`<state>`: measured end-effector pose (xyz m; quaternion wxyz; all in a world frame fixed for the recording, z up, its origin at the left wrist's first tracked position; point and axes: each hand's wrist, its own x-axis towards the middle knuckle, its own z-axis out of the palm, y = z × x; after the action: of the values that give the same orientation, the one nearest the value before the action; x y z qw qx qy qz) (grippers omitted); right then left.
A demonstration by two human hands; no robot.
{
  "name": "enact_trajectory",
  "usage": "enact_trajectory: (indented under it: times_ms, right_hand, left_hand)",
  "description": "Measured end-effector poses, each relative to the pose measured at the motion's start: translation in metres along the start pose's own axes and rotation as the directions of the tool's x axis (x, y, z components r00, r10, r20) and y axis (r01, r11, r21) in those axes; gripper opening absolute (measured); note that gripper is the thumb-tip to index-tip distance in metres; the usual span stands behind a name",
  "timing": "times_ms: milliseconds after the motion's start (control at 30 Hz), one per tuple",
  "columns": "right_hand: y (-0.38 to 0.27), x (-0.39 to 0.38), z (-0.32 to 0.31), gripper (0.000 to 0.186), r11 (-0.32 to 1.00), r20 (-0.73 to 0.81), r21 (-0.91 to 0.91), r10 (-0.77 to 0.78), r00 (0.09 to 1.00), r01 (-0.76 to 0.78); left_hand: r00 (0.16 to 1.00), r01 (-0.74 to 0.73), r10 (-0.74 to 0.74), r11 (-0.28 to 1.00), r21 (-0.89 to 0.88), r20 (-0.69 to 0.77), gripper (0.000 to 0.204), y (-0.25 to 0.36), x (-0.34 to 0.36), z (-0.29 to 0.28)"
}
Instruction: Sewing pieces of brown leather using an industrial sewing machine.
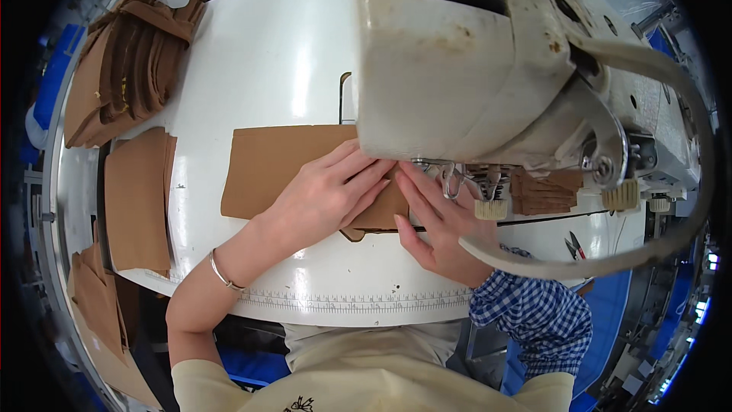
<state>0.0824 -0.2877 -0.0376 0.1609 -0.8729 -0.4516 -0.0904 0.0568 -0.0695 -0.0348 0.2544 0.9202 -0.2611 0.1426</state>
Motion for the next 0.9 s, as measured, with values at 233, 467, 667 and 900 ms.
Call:
enact_trajectory:
  times_ms: [233, 467, 667, 900]
  right_hand:
    - [0.000, -0.001, 0.000, 0.051, 0.999, 0.013, -0.040, 0.001, 1.000, 0.000]
    - [0.002, 0.001, 0.000, 0.050, 0.999, -0.016, -0.024, -0.029, 0.999, 0.029]
    - [0.005, 0.002, 0.000, 0.048, 0.998, -0.036, 0.010, -0.057, 0.998, 0.057]
    - [0.010, 0.005, 0.002, 0.046, 0.994, -0.053, 0.056, -0.089, 0.995, 0.091]
  left_hand:
    - [1.000, 0.001, -0.001, 1.000, 0.009, -0.012, 0.031, 0.001, 0.000, -0.001]
    - [1.000, -0.022, 0.021, 0.998, 0.057, 0.014, 0.032, 0.001, 0.000, -0.002]
    - [0.998, -0.057, 0.056, 0.996, 0.073, 0.021, 0.035, -0.005, -0.002, 0.002]
    - [0.996, -0.079, 0.075, 0.992, 0.103, 0.043, 0.036, -0.003, 0.001, -0.001]
